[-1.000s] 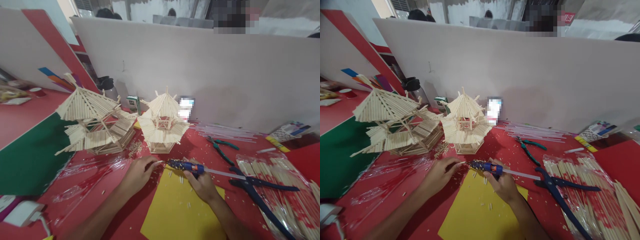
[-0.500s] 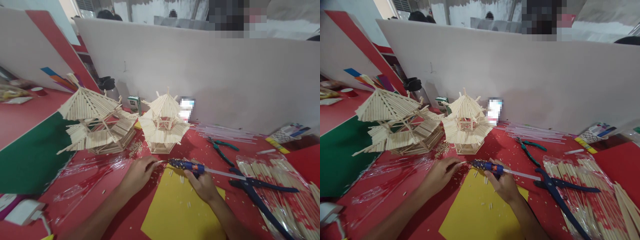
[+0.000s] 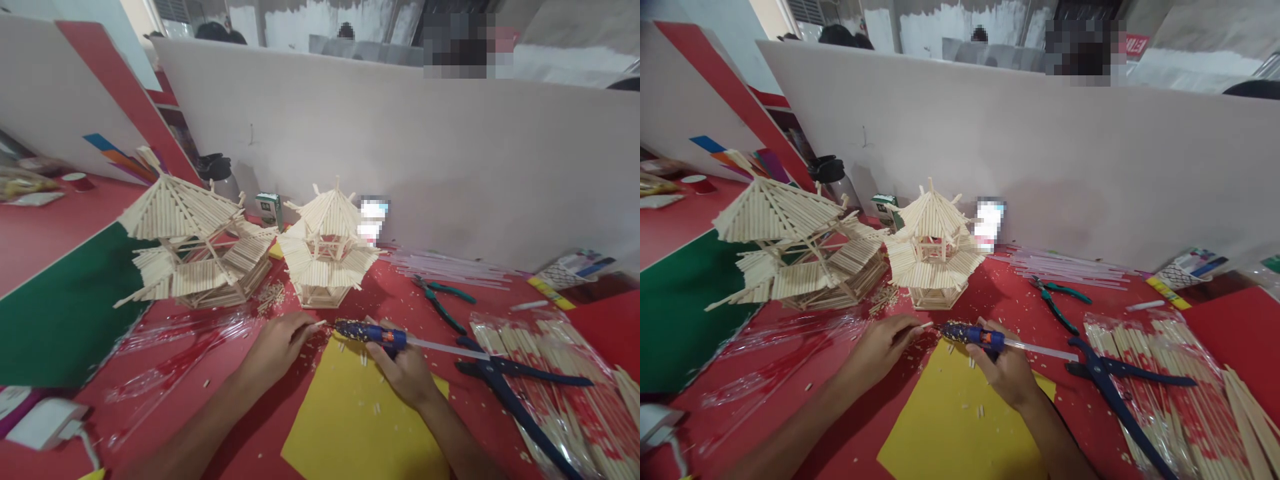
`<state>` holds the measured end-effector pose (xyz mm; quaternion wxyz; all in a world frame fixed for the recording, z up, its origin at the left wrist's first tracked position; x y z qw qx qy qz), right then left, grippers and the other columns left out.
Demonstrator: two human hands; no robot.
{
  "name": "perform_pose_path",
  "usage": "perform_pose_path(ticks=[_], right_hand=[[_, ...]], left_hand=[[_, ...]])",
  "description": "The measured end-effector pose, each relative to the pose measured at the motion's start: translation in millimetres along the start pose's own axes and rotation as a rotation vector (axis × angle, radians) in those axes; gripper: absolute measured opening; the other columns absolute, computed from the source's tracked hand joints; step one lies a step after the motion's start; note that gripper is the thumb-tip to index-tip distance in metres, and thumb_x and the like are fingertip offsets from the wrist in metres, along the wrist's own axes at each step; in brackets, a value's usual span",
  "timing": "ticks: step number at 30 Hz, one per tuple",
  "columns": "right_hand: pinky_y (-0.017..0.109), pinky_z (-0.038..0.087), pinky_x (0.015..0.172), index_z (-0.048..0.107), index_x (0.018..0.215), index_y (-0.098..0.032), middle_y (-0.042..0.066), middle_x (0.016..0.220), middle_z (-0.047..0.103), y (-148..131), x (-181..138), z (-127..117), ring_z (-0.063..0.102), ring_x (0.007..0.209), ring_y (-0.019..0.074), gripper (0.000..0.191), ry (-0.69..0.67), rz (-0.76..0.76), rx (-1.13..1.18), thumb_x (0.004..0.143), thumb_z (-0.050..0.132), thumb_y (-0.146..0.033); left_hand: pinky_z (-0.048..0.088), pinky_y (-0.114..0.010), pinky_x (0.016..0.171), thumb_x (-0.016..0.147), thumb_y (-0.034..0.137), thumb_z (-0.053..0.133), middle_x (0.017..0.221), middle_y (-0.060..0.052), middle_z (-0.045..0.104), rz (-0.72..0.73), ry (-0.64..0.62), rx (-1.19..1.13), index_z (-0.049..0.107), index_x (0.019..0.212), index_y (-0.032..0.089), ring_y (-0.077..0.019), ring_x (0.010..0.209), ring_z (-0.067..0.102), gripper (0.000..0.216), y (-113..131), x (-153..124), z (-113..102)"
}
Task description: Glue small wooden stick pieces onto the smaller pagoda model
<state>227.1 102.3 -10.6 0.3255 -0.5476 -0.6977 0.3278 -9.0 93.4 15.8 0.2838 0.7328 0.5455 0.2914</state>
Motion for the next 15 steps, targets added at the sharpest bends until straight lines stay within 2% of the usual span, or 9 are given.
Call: perform_pose_path(ticks=[3, 7, 9, 13, 15], right_hand=[[0.046, 0.048, 0.098, 0.070, 0.108, -0.017, 0.012, 0.110, 0.072, -3.8, 0.5, -4.3, 0.063, 0.107, 0.0323, 0.043, 0.035, -0.002, -0.025, 0.086, 0.060, -0.053], [0.037, 0.052, 0.082, 0.070, 0.090, -0.019, 0.007, 0.086, 0.072, -13.2, 3.3, -8.7, 0.066, 0.085, 0.0261, 0.034, -0.001, 0.001, -0.025, 0.089, 0.056, -0.050], [0.035, 0.052, 0.080, 0.069, 0.091, -0.019, 0.006, 0.085, 0.072, -14.3, 3.8, -9.2, 0.065, 0.083, 0.0248, 0.032, -0.044, 0.008, -0.011, 0.090, 0.056, -0.048], [0.035, 0.051, 0.083, 0.068, 0.103, -0.018, 0.008, 0.097, 0.072, -10.8, 2.3, -7.5, 0.065, 0.092, 0.0269, 0.036, -0.103, 0.013, 0.025, 0.087, 0.060, -0.049], [0.033, 0.050, 0.077, 0.068, 0.101, -0.018, 0.007, 0.093, 0.071, -11.8, 2.2, -8.6, 0.064, 0.088, 0.0257, 0.035, -0.096, 0.005, 0.032, 0.087, 0.060, -0.049]], left_hand=[[0.045, -0.025, 0.074, 0.099, 0.031, 0.045, 0.095, -0.001, 0.073, 0.026, -0.012, 0.006, 0.068, 0.098, 0.024, -0.0156, 0.083, 0.066, 0.024, 1.4, -0.1, 1.1], [0.046, -0.025, 0.075, 0.100, 0.034, 0.044, 0.096, -0.001, 0.073, 0.049, -0.016, -0.017, 0.067, 0.097, 0.024, -0.0157, 0.085, 0.067, 0.026, 3.4, 0.1, 0.6], [0.046, -0.024, 0.076, 0.100, 0.034, 0.044, 0.096, -0.001, 0.073, 0.054, -0.017, -0.024, 0.067, 0.098, 0.024, -0.0151, 0.085, 0.067, 0.026, 3.4, 0.3, 0.5], [0.047, -0.025, 0.077, 0.100, 0.035, 0.044, 0.096, -0.002, 0.073, 0.090, -0.032, -0.005, 0.068, 0.099, 0.023, -0.0155, 0.086, 0.066, 0.027, 2.7, -0.2, 3.3], [0.046, -0.025, 0.075, 0.100, 0.035, 0.043, 0.094, -0.003, 0.072, 0.117, -0.049, 0.014, 0.068, 0.097, 0.022, -0.0158, 0.085, 0.066, 0.029, 2.8, -1.1, 6.7]])
Point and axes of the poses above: each hand's wrist, its own x-axis towards the middle knuckle, its own z-axis out of the palm, y = z × x, the point moved 8 cm from there along x, towards the middle knuckle
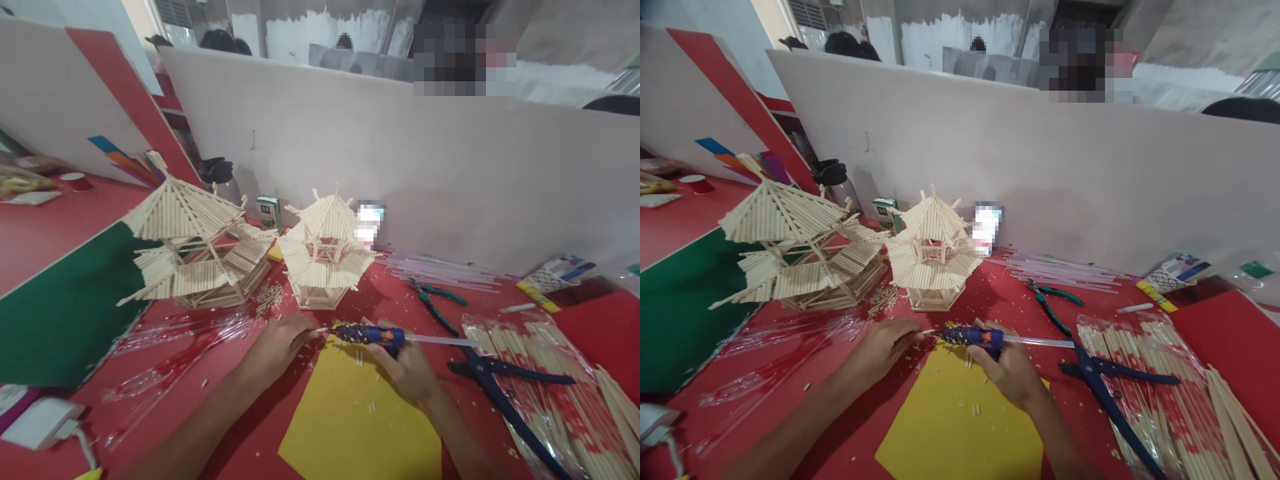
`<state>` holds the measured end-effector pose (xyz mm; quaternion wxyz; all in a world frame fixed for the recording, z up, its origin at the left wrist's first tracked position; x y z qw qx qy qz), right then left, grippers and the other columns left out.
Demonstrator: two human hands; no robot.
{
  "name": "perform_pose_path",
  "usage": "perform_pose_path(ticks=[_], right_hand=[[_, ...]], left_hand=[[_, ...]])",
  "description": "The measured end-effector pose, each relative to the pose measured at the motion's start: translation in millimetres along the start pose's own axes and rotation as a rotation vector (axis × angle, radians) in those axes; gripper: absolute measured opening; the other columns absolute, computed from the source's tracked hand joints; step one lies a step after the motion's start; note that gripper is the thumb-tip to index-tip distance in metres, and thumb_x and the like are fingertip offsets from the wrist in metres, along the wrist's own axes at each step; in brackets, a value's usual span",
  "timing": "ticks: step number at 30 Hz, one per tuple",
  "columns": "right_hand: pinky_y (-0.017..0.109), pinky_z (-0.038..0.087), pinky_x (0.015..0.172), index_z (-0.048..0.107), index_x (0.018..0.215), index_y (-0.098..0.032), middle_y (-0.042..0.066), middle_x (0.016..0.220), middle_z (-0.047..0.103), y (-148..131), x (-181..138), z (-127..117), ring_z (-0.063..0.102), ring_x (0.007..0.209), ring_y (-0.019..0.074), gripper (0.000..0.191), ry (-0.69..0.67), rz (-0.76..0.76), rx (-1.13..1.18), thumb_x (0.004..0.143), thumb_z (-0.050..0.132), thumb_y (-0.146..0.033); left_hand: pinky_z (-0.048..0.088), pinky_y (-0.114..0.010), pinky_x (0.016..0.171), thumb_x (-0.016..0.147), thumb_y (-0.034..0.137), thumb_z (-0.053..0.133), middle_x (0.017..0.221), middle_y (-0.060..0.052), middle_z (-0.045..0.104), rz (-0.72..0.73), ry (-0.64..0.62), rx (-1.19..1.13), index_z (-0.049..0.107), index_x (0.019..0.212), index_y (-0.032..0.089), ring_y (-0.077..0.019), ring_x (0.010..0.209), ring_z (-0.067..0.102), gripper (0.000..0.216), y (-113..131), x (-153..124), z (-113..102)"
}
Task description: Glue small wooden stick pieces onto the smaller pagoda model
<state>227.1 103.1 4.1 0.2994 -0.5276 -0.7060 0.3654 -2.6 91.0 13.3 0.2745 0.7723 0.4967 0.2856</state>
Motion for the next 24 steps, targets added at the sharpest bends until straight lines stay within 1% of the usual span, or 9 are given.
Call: perform_pose_path(ticks=[3, 5, 9, 11, 14, 16, 20, 22, 24], right_hand=[[0.028, 0.046, 0.065, 0.068, 0.087, -0.017, 0.003, 0.075, 0.066, -6.5, 1.3, -8.6, 0.059, 0.071, 0.0201, 0.034, 0.047, 0.002, -0.031, 0.090, 0.055, -0.049], [0.026, 0.043, 0.062, 0.067, 0.083, -0.017, 0.002, 0.073, 0.065, -11.1, 2.1, -15.9, 0.055, 0.068, 0.0181, 0.035, 0.048, 0.009, -0.055, 0.092, 0.053, -0.048], [0.024, 0.038, 0.054, 0.066, 0.078, -0.018, -0.001, 0.064, 0.058, -4.8, -0.4, -14.6, 0.049, 0.060, 0.0147, 0.036, -0.143, 0.049, -0.005, 0.090, 0.055, -0.050], [0.024, 0.036, 0.050, 0.064, 0.078, -0.018, -0.002, 0.058, 0.052, 3.9, -1.8, -13.1, 0.044, 0.053, 0.0132, 0.038, -0.184, 0.074, 0.081, 0.088, 0.057, -0.054], [0.024, 0.033, 0.046, 0.062, 0.080, -0.018, -0.004, 0.054, 0.047, 14.7, 0.4, -20.3, 0.041, 0.048, 0.0123, 0.043, -0.090, 0.124, 0.182, 0.089, 0.052, -0.060], [0.024, 0.035, 0.048, 0.062, 0.081, -0.018, -0.002, 0.057, 0.049, 14.5, 2.2, -26.5, 0.044, 0.051, 0.0132, 0.044, -0.052, 0.134, 0.182, 0.091, 0.049, -0.060], [0.026, 0.044, 0.062, 0.064, 0.082, -0.018, 0.003, 0.074, 0.062, 2.6, -0.9, -25.0, 0.054, 0.069, 0.0168, 0.038, -0.203, 0.034, 0.136, 0.085, 0.062, -0.055], [0.025, 0.042, 0.056, 0.062, 0.083, -0.018, 0.000, 0.066, 0.057, 6.5, -5.6, -18.5, 0.050, 0.059, 0.0142, 0.041, -0.290, 0.060, 0.205, 0.083, 0.063, -0.059], [0.023, 0.036, 0.047, 0.057, 0.084, -0.019, -0.005, 0.058, 0.049, 14.2, -7.2, -17.7, 0.041, 0.047, 0.0103, 0.046, -0.268, 0.127, 0.322, 0.084, 0.057, -0.065]], left_hand=[[0.044, -0.023, 0.071, 0.100, 0.034, 0.042, 0.089, -0.003, 0.070, 0.045, -0.029, 0.024, 0.068, 0.094, 0.022, -0.0146, 0.080, 0.064, 0.029, 2.9, -1.6, 5.0], [0.042, -0.022, 0.068, 0.101, 0.035, 0.042, 0.085, -0.002, 0.068, 0.067, -0.041, 0.030, 0.067, 0.092, 0.022, -0.0136, 0.077, 0.062, 0.030, 5.6, -2.4, 6.3], [0.042, -0.022, 0.069, 0.102, 0.036, 0.040, 0.085, -0.002, 0.068, 0.075, -0.021, 0.035, 0.064, 0.089, 0.021, -0.0133, 0.077, 0.061, 0.031, 7.7, -2.7, 2.5], [0.042, -0.022, 0.069, 0.102, 0.034, 0.040, 0.086, -0.002, 0.068, 0.082, -0.024, 0.054, 0.064, 0.090, 0.021, -0.0134, 0.077, 0.061, 0.030, 8.3, -2.8, 1.8], [0.041, -0.021, 0.067, 0.102, 0.032, 0.040, 0.085, -0.002, 0.067, 0.129, -0.077, 0.082, 0.065, 0.093, 0.021, -0.0130, 0.075, 0.060, 0.028, 13.1, -4.4, 5.3], [0.042, -0.021, 0.069, 0.101, 0.032, 0.041, 0.086, -0.002, 0.068, 0.187, -0.109, 0.072, 0.065, 0.094, 0.021, -0.0128, 0.077, 0.061, 0.027, 19.7, -6.4, 7.2], [0.043, -0.021, 0.069, 0.102, 0.033, 0.040, 0.087, -0.002, 0.069, 0.198, -0.075, 0.053, 0.065, 0.094, 0.021, -0.0126, 0.078, 0.062, 0.029, 23.8, -7.3, 2.7], [0.043, -0.021, 0.068, 0.102, 0.033, 0.039, 0.087, -0.002, 0.069, 0.176, -0.043, 0.088, 0.065, 0.095, 0.021, -0.0130, 0.077, 0.062, 0.029, 21.5, -6.7, 0.6], [0.043, -0.022, 0.068, 0.102, 0.033, 0.040, 0.087, -0.003, 0.069, 0.187, -0.034, 0.135, 0.066, 0.096, 0.021, -0.0136, 0.077, 0.063, 0.029, 20.9, -6.6, 1.6]])
Point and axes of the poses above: each hand's wrist, its own x-axis towards the middle knuckle, its own z-axis out of the palm, y = z × x, the point moved 8 cm from there along x, towards the middle knuckle
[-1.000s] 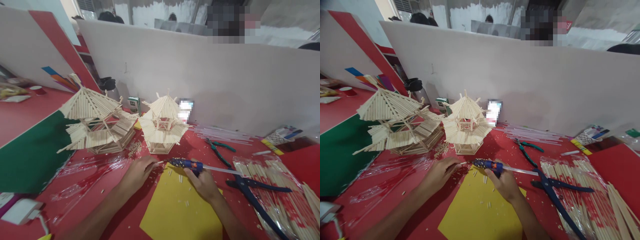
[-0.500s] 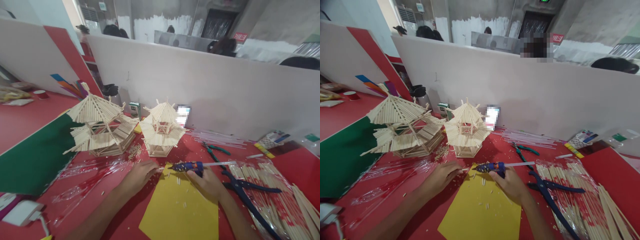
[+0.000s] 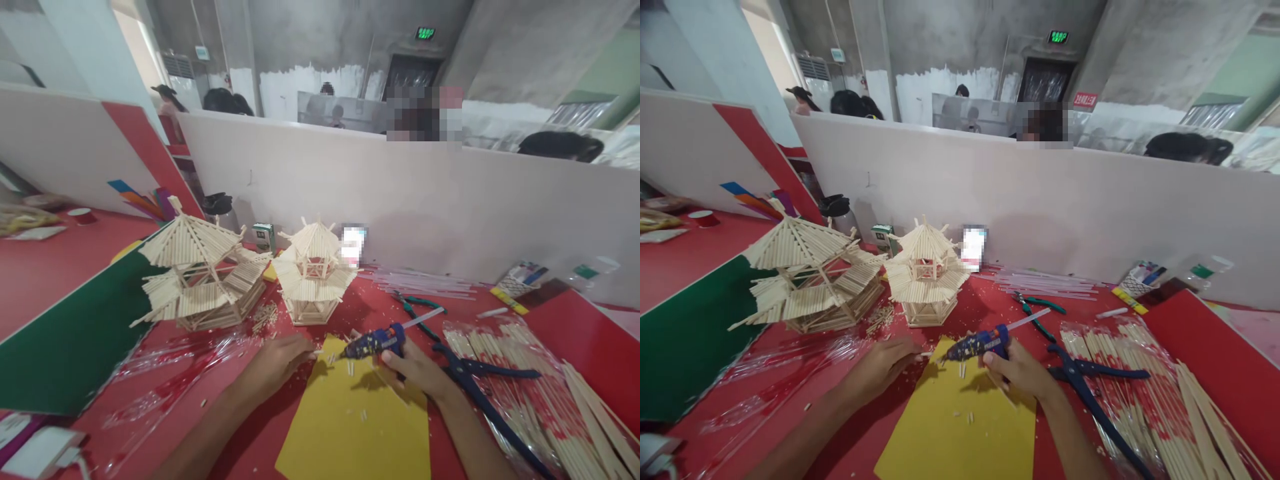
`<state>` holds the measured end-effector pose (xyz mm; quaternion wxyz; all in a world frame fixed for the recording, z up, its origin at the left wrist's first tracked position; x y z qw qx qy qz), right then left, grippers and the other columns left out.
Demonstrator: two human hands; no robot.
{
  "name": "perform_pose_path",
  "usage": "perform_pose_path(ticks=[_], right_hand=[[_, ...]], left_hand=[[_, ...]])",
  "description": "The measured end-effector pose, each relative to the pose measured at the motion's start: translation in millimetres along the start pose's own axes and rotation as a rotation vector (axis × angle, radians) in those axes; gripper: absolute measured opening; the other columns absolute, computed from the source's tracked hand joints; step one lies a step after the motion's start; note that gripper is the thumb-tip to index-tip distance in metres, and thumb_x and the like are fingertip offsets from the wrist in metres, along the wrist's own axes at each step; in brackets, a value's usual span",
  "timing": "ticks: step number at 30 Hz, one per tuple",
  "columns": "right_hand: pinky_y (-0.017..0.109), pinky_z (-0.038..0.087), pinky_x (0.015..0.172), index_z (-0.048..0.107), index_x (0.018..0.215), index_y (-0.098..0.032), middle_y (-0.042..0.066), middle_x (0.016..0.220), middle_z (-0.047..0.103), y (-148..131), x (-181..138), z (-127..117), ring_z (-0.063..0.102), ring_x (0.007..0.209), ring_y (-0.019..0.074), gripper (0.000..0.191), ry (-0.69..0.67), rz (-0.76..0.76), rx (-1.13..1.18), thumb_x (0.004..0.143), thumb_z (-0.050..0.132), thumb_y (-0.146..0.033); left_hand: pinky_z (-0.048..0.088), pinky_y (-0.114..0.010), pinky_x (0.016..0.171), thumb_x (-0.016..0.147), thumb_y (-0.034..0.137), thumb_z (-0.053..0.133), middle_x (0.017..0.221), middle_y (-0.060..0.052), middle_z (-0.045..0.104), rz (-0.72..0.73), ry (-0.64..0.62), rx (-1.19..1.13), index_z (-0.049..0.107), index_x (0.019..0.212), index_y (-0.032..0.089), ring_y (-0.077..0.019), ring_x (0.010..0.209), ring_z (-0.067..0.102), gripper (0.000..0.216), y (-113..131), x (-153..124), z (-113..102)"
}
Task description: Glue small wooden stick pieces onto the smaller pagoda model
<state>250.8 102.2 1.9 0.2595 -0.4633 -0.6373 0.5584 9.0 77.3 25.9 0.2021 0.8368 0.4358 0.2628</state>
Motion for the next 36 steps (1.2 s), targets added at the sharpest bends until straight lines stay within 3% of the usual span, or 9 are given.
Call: perform_pose_path(ticks=[3, 9, 12, 16, 20, 26, 29, 32, 36], right_hand=[[0.021, 0.032, 0.044, 0.054, 0.089, -0.018, -0.006, 0.060, 0.049, 0.0, -1.7, -11.9, 0.039, 0.045, 0.0089, 0.045, 0.121, 0.029, 0.041, 0.086, 0.055, -0.063], [0.027, 0.046, 0.056, 0.059, 0.089, -0.018, 0.000, 0.078, 0.064, -22.8, -13.7, -22.5, 0.056, 0.063, 0.0159, 0.035, 0.077, 0.047, -0.186, 0.070, 0.075, -0.043], [0.028, 0.046, 0.051, 0.056, 0.086, -0.020, -0.002, 0.067, 0.060, -24.0, -15.2, -22.7, 0.053, 0.052, 0.0151, 0.033, 0.083, 0.090, -0.186, 0.075, 0.070, -0.047], [0.031, 0.049, 0.059, 0.057, 0.084, -0.019, 0.001, 0.070, 0.063, -27.5, -9.8, -21.6, 0.060, 0.061, 0.0185, 0.036, 0.045, 0.025, -0.149, 0.084, 0.061, -0.055], [0.031, 0.048, 0.064, 0.060, 0.076, -0.019, 0.001, 0.069, 0.063, -19.6, -9.7, -48.2, 0.060, 0.066, 0.0199, 0.039, 0.231, 0.055, -0.193, 0.085, 0.058, -0.058], [0.037, 0.050, 0.084, 0.066, 0.105, -0.015, 0.007, 0.098, 0.071, -9.2, -3.5, -65.0, 0.064, 0.095, 0.0270, 0.038, 0.319, 0.064, -0.177, 0.075, 0.070, -0.038], [0.037, 0.050, 0.084, 0.068, 0.099, -0.015, 0.007, 0.096, 0.073, -8.4, 9.1, -69.8, 0.065, 0.093, 0.0280, 0.031, 0.357, 0.054, -0.309, 0.076, 0.064, -0.034], [0.037, 0.050, 0.082, 0.069, 0.098, -0.018, 0.007, 0.095, 0.074, -9.3, 24.9, -66.6, 0.067, 0.094, 0.0296, 0.028, 0.276, 0.015, -0.517, 0.082, 0.059, -0.038], [0.038, 0.049, 0.079, 0.069, 0.106, -0.018, 0.014, 0.104, 0.073, 4.5, 38.2, -68.9, 0.068, 0.096, 0.0327, 0.034, 0.172, 0.203, -0.863, 0.090, 0.050, -0.043]], left_hand=[[0.043, -0.023, 0.068, 0.101, 0.033, 0.041, 0.085, -0.003, 0.069, 0.031, -0.011, 0.048, 0.066, 0.095, 0.021, -0.0138, 0.076, 0.062, 0.028, 1.8, -0.3, 4.0], [0.044, -0.024, 0.071, 0.102, 0.035, 0.039, 0.087, -0.003, 0.070, -0.007, 0.053, 0.078, 0.065, 0.092, 0.021, -0.0145, 0.078, 0.064, 0.031, -0.4, -0.4, -1.6], [0.046, -0.024, 0.072, 0.102, 0.035, 0.038, 0.091, -0.003, 0.071, -0.038, 0.080, 0.085, 0.065, 0.097, 0.022, -0.0147, 0.080, 0.065, 0.030, -4.7, -0.8, -6.4], [0.046, -0.024, 0.072, 0.102, 0.034, 0.039, 0.089, -0.002, 0.071, -0.072, 0.097, 0.136, 0.065, 0.098, 0.023, -0.0146, 0.079, 0.065, 0.029, -11.0, -2.0, -8.6], [0.047, -0.025, 0.076, 0.101, 0.033, 0.041, 0.093, -0.004, 0.072, -0.063, 0.136, 0.158, 0.065, 0.103, 0.022, -0.0155, 0.083, 0.066, 0.026, -14.6, -2.8, -10.5], [0.049, -0.026, 0.078, 0.100, 0.032, 0.043, 0.094, -0.004, 0.072, -0.080, 0.172, 0.191, 0.065, 0.101, 0.022, -0.0158, 0.084, 0.067, 0.024, -20.6, -3.5, -14.7], [0.048, -0.026, 0.077, 0.100, 0.032, 0.042, 0.091, -0.004, 0.071, -0.117, 0.197, 0.227, 0.064, 0.098, 0.022, -0.0158, 0.082, 0.067, 0.025, -25.2, -4.9, -17.7], [0.045, -0.025, 0.071, 0.099, 0.032, 0.044, 0.085, -0.003, 0.070, -0.178, 0.214, 0.272, 0.063, 0.091, 0.021, -0.0155, 0.078, 0.066, 0.024, -32.6, -6.4, -20.2], [0.042, -0.024, 0.067, 0.097, 0.031, 0.045, 0.080, -0.002, 0.068, -0.226, 0.209, 0.331, 0.061, 0.083, 0.020, -0.0144, 0.073, 0.064, 0.024, -40.6, -5.7, -19.7]])
Point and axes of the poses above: each hand's wrist, its own x-axis towards the middle knuckle, its own z-axis out of the palm, y = z × x, the point moved 8 cm from there along x, towards the middle knuckle
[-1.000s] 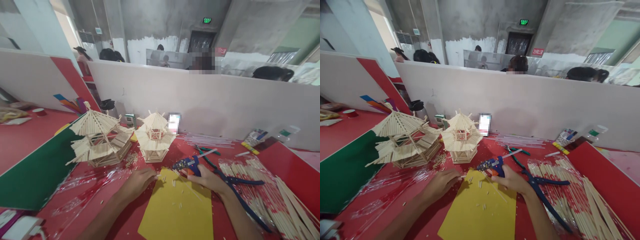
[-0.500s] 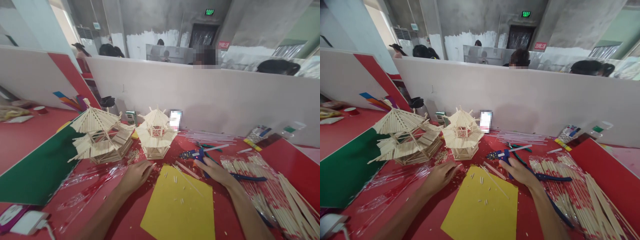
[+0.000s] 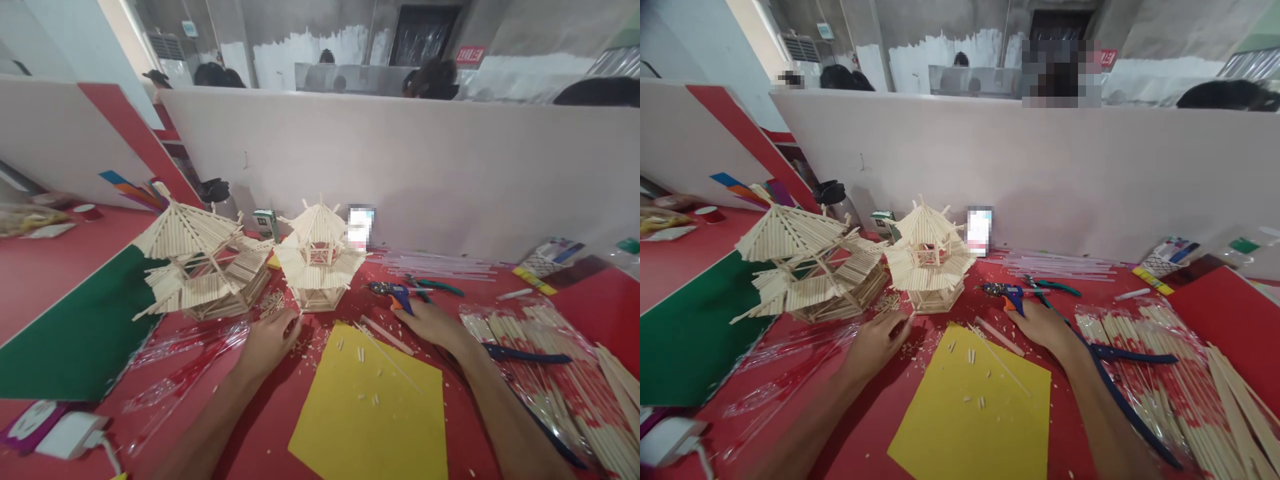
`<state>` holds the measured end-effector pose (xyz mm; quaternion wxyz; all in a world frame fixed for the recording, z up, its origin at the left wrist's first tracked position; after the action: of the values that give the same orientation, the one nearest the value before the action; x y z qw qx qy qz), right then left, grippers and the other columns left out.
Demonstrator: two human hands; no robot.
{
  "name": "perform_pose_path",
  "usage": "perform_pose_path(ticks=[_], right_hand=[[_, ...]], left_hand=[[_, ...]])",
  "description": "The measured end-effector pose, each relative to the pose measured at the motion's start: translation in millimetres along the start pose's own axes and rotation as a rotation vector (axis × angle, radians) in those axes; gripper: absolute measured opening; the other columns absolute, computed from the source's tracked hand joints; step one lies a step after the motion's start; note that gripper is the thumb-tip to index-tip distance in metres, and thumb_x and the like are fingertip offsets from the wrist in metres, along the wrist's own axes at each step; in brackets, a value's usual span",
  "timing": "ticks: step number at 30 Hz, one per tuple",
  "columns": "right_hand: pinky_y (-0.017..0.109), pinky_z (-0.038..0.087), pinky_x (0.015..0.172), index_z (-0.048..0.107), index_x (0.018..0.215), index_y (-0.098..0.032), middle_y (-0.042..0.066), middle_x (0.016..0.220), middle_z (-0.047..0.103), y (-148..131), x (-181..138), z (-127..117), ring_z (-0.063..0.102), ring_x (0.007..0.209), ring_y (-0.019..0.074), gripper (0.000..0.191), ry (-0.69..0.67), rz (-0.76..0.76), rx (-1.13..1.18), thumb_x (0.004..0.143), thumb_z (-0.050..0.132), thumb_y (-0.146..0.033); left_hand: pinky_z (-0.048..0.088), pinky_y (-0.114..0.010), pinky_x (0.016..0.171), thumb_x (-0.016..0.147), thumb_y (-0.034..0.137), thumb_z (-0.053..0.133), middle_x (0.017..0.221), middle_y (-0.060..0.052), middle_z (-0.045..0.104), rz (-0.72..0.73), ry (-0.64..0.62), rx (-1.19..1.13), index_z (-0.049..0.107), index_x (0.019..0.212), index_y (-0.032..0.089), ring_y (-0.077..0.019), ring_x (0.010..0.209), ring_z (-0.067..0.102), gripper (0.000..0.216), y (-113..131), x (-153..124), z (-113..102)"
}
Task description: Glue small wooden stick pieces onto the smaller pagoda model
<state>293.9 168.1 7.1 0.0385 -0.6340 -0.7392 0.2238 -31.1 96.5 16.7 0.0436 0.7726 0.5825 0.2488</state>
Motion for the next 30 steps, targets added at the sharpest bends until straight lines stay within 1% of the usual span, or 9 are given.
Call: perform_pose_path(ticks=[3, 6, 9, 11, 13, 16, 19, 23, 30], right_hand=[[0.045, 0.048, 0.080, 0.070, 0.107, -0.012, 0.024, 0.110, 0.070, 5.6, 5.1, 2.5, 0.068, 0.099, 0.0385, 0.045, -0.101, 0.130, -0.262, 0.093, 0.047, -0.047], [0.048, 0.048, 0.081, 0.071, 0.105, -0.009, 0.027, 0.112, 0.069, 2.7, 4.5, -0.8, 0.066, 0.103, 0.0416, 0.045, -0.185, 0.214, -0.377, 0.091, 0.053, -0.048], [0.048, 0.048, 0.078, 0.071, 0.099, -0.011, 0.025, 0.105, 0.071, -14.6, 2.9, -18.3, 0.067, 0.097, 0.0412, 0.039, -0.079, 0.212, -0.387, 0.083, 0.066, -0.047], [0.046, 0.048, 0.076, 0.070, 0.097, -0.016, 0.020, 0.098, 0.072, -42.6, 3.3, -33.9, 0.068, 0.090, 0.0378, 0.029, 0.102, 0.071, -0.333, 0.083, 0.068, -0.041], [0.043, 0.048, 0.077, 0.068, 0.101, -0.020, 0.013, 0.094, 0.071, -82.7, 2.3, -40.4, 0.067, 0.088, 0.0319, 0.023, 0.223, -0.214, -0.180, 0.086, 0.064, -0.037], [0.039, 0.048, 0.087, 0.058, 0.127, -0.022, 0.011, 0.119, 0.066, -132.4, 1.4, -32.5, 0.063, 0.104, 0.0278, 0.039, 0.234, -0.564, 0.041, 0.091, 0.059, -0.036], [0.038, 0.046, 0.091, 0.056, 0.130, -0.023, 0.011, 0.129, 0.061, -151.1, 11.9, -14.8, 0.061, 0.111, 0.0272, 0.037, 0.220, -0.611, 0.078, 0.094, 0.056, -0.030], [0.034, 0.046, 0.087, 0.066, 0.111, -0.019, 0.011, 0.117, 0.067, -153.9, 25.6, 7.6, 0.064, 0.105, 0.0258, 0.023, 0.173, -0.584, 0.141, 0.096, 0.053, -0.031], [0.030, 0.045, 0.082, 0.068, 0.100, -0.018, 0.010, 0.102, 0.071, -155.0, 31.1, 12.7, 0.066, 0.095, 0.0230, 0.023, 0.261, -0.604, 0.210, 0.097, 0.052, -0.035]], left_hand=[[0.041, -0.024, 0.067, 0.097, 0.030, 0.045, 0.078, -0.002, 0.068, 0.009, 0.005, 0.043, 0.060, 0.080, 0.020, -0.0143, 0.073, 0.063, 0.025, -0.9, 1.7, 3.5], [0.042, -0.023, 0.068, 0.098, 0.029, 0.045, 0.079, -0.002, 0.069, 0.033, 0.018, 0.052, 0.061, 0.082, 0.021, -0.0138, 0.074, 0.064, 0.025, 0.3, 2.4, 6.5], [0.043, -0.023, 0.068, 0.097, 0.030, 0.047, 0.081, -0.002, 0.070, 0.041, 0.040, 0.053, 0.063, 0.085, 0.021, -0.0136, 0.074, 0.065, 0.023, 1.4, 2.9, 7.0], [0.044, -0.023, 0.069, 0.097, 0.031, 0.048, 0.080, -0.001, 0.071, 0.040, 0.046, 0.055, 0.064, 0.084, 0.021, -0.0138, 0.074, 0.065, 0.023, 2.4, 3.6, 7.0], [0.045, -0.024, 0.070, 0.096, 0.033, 0.048, 0.081, -0.002, 0.072, 0.038, 0.059, 0.055, 0.064, 0.084, 0.021, -0.0139, 0.074, 0.066, 0.023, 3.4, 4.6, 6.1], [0.047, -0.024, 0.072, 0.097, 0.034, 0.048, 0.082, -0.002, 0.072, 0.041, 0.077, 0.051, 0.065, 0.084, 0.021, -0.0140, 0.074, 0.067, 0.024, 4.4, 5.9, 5.5], [0.048, -0.024, 0.072, 0.097, 0.034, 0.048, 0.083, -0.002, 0.073, 0.037, 0.069, 0.039, 0.065, 0.086, 0.021, -0.0141, 0.075, 0.067, 0.024, 3.2, 6.7, 7.1], [0.048, -0.025, 0.074, 0.097, 0.034, 0.048, 0.084, -0.002, 0.073, 0.026, 0.065, 0.008, 0.064, 0.087, 0.021, -0.0146, 0.077, 0.067, 0.023, 1.4, 7.2, 7.3], [0.046, -0.025, 0.072, 0.097, 0.036, 0.049, 0.086, -0.002, 0.073, -0.012, 0.051, -0.019, 0.064, 0.088, 0.021, -0.0150, 0.078, 0.067, 0.023, 0.4, 7.3, 5.0]])
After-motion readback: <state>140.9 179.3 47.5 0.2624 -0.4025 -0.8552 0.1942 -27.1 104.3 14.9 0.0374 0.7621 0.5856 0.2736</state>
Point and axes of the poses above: each hand's wrist, its own x-axis towards the middle knuckle, its own z-axis out of the palm, y = z × x, the point moved 8 cm from there along x, towards the middle knuckle
